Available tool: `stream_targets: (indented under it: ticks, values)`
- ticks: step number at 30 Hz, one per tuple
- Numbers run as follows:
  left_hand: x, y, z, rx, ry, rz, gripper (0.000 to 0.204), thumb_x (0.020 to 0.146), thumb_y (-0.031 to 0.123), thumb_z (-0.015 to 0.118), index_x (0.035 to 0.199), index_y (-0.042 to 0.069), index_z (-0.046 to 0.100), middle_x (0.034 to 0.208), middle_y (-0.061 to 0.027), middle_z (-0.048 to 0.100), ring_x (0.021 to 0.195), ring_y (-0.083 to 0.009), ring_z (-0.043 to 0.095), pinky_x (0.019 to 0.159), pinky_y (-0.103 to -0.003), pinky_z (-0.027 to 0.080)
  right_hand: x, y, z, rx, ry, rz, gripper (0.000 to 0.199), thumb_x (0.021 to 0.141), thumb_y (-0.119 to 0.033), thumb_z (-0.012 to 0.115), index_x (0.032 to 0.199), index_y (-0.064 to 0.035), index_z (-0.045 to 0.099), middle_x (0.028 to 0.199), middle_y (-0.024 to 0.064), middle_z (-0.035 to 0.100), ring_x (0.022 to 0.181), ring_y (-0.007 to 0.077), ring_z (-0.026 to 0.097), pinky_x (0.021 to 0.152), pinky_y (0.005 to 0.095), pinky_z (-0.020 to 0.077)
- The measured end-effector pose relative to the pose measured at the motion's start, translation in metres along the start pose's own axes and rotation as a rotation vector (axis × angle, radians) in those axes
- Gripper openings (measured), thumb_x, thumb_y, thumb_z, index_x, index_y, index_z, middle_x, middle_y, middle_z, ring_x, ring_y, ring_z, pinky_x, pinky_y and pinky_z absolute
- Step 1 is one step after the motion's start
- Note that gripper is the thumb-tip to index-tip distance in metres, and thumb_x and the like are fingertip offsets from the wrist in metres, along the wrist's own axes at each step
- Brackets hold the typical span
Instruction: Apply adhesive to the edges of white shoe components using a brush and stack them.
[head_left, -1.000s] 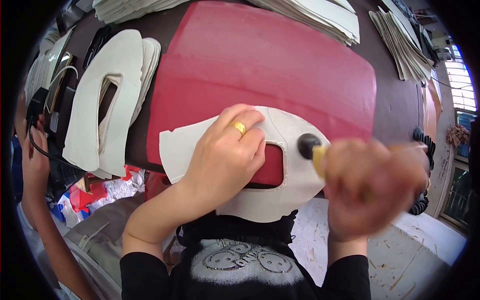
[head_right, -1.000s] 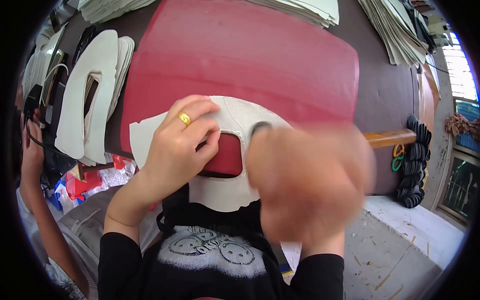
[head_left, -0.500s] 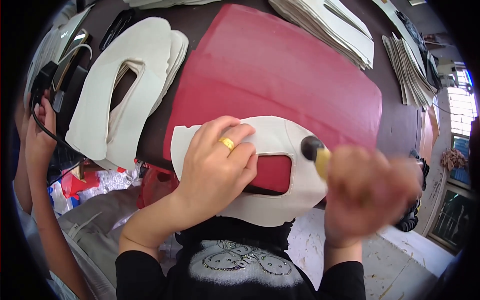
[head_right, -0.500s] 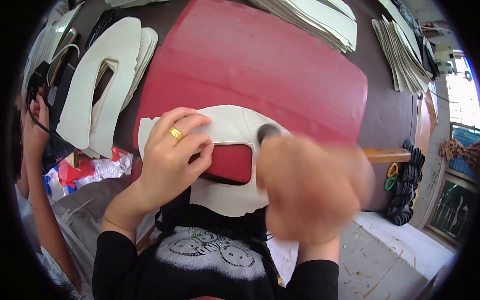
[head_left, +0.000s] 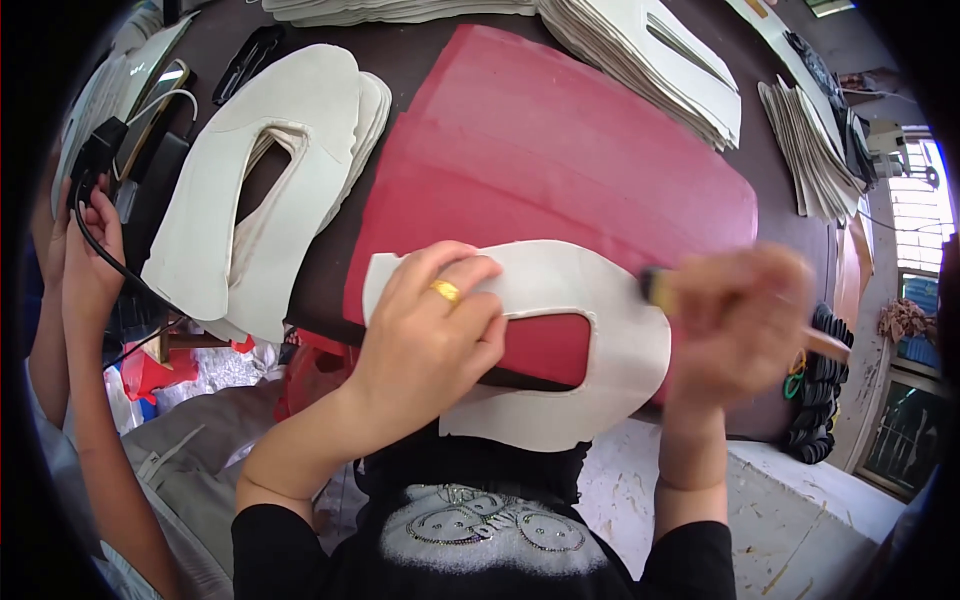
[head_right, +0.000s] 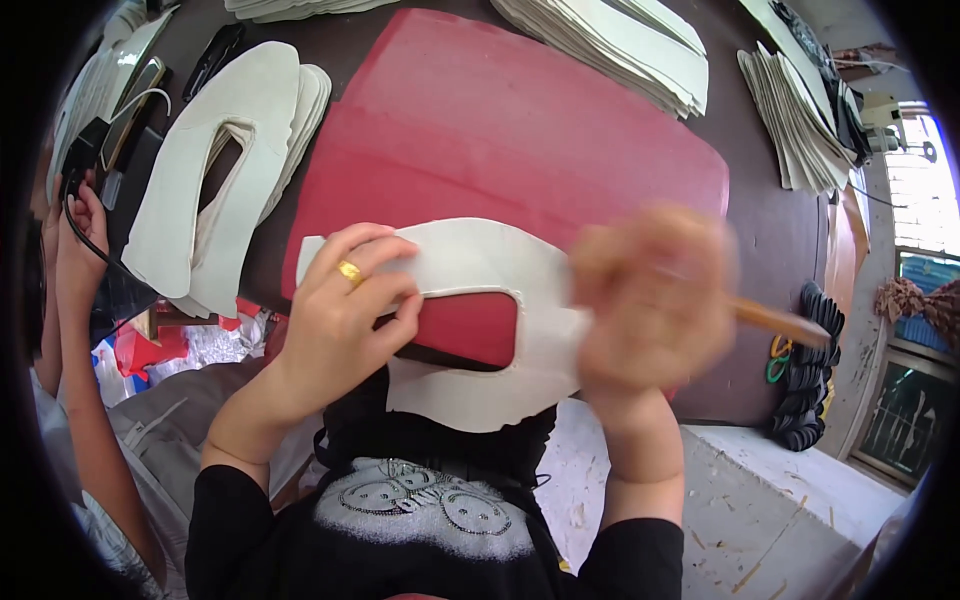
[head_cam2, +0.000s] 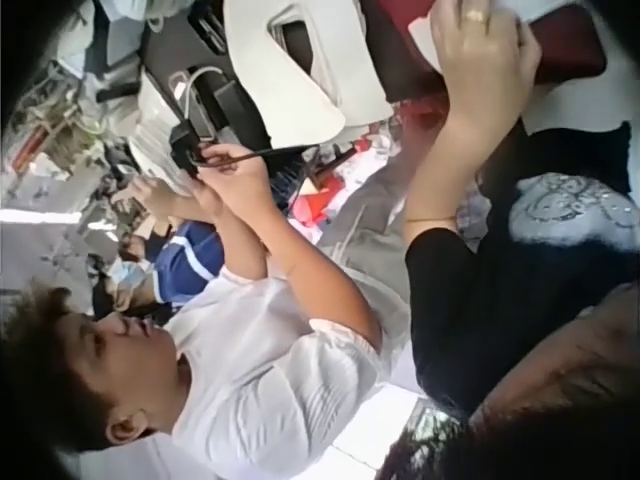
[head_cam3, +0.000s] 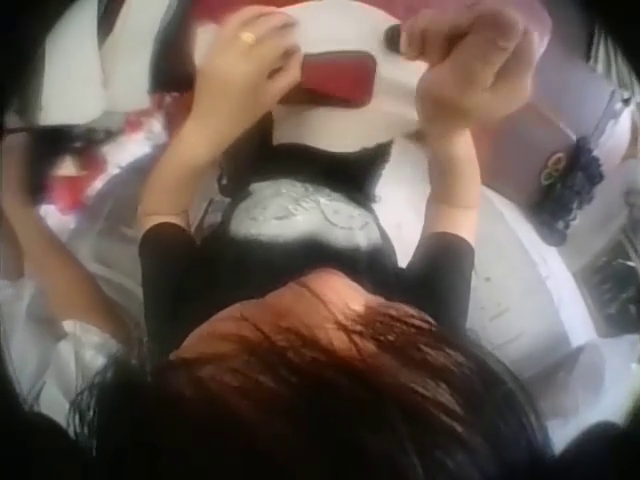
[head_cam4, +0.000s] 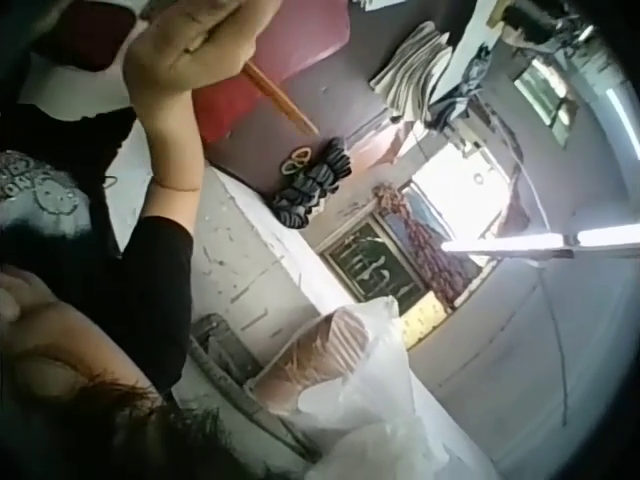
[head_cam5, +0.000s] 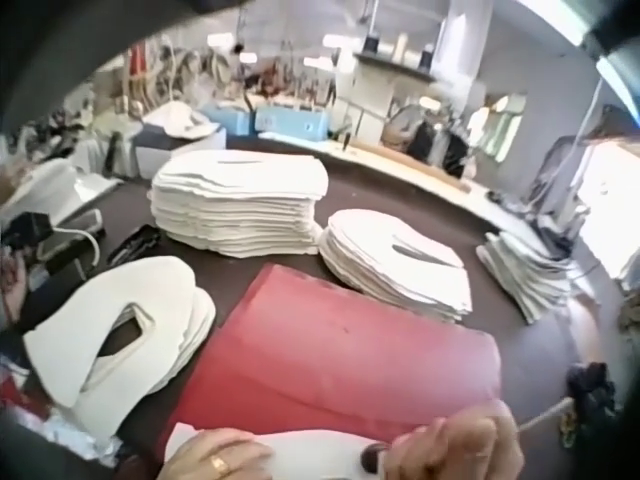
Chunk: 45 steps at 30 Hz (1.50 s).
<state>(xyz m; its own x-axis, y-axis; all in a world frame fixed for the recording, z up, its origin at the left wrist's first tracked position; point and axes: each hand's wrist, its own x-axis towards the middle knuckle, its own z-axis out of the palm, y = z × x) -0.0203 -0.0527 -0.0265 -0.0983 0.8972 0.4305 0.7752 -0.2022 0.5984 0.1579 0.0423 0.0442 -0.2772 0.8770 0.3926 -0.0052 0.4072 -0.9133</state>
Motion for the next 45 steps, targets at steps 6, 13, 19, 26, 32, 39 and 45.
stream_targets:
  ticks: [6, 13, 19, 26, 32, 39, 45]
  values:
    - [0.024, 0.019, 0.035, -0.024, -0.052, 0.153, 0.015, 0.067, -0.004, 0.069, 0.076, 0.005, 0.06, 0.106, -0.0059, 0.065, 0.106, -0.0258, 0.059, 0.088, -0.037, 0.049, -0.018, 0.005, -0.004, 0.228, -0.051, 0.155, 0.024, 0.106, -0.026, 0.033, 0.087, -0.0151, 0.042, 0.051, -0.0038, 0.032, 0.042, 0.0098, 0.034, 0.044, 0.0267, 0.0337]
    - [0.018, 0.02, 0.023, 0.066, -0.019, 0.099, 0.016, 0.066, -0.004, 0.069, 0.076, 0.005, 0.059, 0.105, -0.0058, 0.065, 0.104, -0.0255, 0.059, 0.089, -0.038, 0.049, -0.003, -0.005, -0.016, 0.076, -0.18, -0.005, 0.028, 0.106, -0.028, 0.029, 0.087, -0.0104, 0.039, 0.052, -0.0003, 0.038, 0.041, 0.0123, 0.037, 0.044, 0.0273, 0.0373]
    - [0.018, 0.012, 0.015, 0.086, -0.048, 0.117, 0.015, 0.067, -0.002, 0.068, 0.077, 0.004, 0.059, 0.103, -0.0063, 0.064, 0.102, -0.0256, 0.059, 0.088, -0.038, 0.05, -0.006, -0.015, 0.008, 0.37, -0.136, -0.02, 0.03, 0.107, -0.032, 0.027, 0.087, -0.0138, 0.039, 0.049, -0.001, 0.034, 0.041, 0.0112, 0.036, 0.044, 0.0287, 0.0371]
    - [0.001, -0.003, -0.001, 0.076, -0.036, 0.078, 0.013, 0.068, 0.001, 0.068, 0.077, 0.005, 0.06, 0.102, -0.0059, 0.064, 0.101, -0.0253, 0.059, 0.085, -0.038, 0.05, 0.001, -0.002, 0.017, 0.097, -0.208, 0.144, 0.03, 0.107, -0.032, 0.028, 0.088, -0.0115, 0.038, 0.049, -0.0003, 0.033, 0.041, 0.0112, 0.037, 0.043, 0.0272, 0.037]
    - [0.009, -0.005, -0.016, 0.033, -0.102, 0.091, 0.018, 0.065, -0.004, 0.069, 0.076, 0.005, 0.06, 0.106, -0.0055, 0.066, 0.1, -0.0256, 0.061, 0.084, -0.036, 0.05, 0.005, -0.003, 0.034, 0.156, -0.261, 0.17, 0.027, 0.106, -0.027, 0.031, 0.088, -0.0097, 0.04, 0.052, 0.0012, 0.038, 0.042, 0.0123, 0.038, 0.044, 0.0274, 0.0381]
    - [-0.013, -0.019, -0.029, -0.06, -0.032, -0.04, 0.017, 0.065, -0.006, 0.069, 0.078, 0.004, 0.063, 0.106, -0.006, 0.067, 0.1, -0.0256, 0.062, 0.084, -0.035, 0.05, 0.008, -0.002, 0.055, 0.229, -0.309, 0.212, 0.023, 0.105, -0.021, 0.035, 0.087, -0.0073, 0.042, 0.056, 0.0033, 0.044, 0.043, 0.0138, 0.04, 0.046, 0.0276, 0.0398]
    - [-0.012, -0.02, -0.034, -0.111, -0.027, -0.066, 0.015, 0.068, -0.005, 0.07, 0.079, 0.002, 0.063, 0.105, -0.0062, 0.066, 0.1, -0.0267, 0.062, 0.084, -0.034, 0.051, 0.011, -0.009, 0.075, 0.155, -0.385, 0.207, 0.015, 0.1, -0.012, 0.037, 0.091, -0.006, 0.048, 0.061, 0.0043, 0.05, 0.048, 0.0152, 0.044, 0.049, 0.0286, 0.0421]
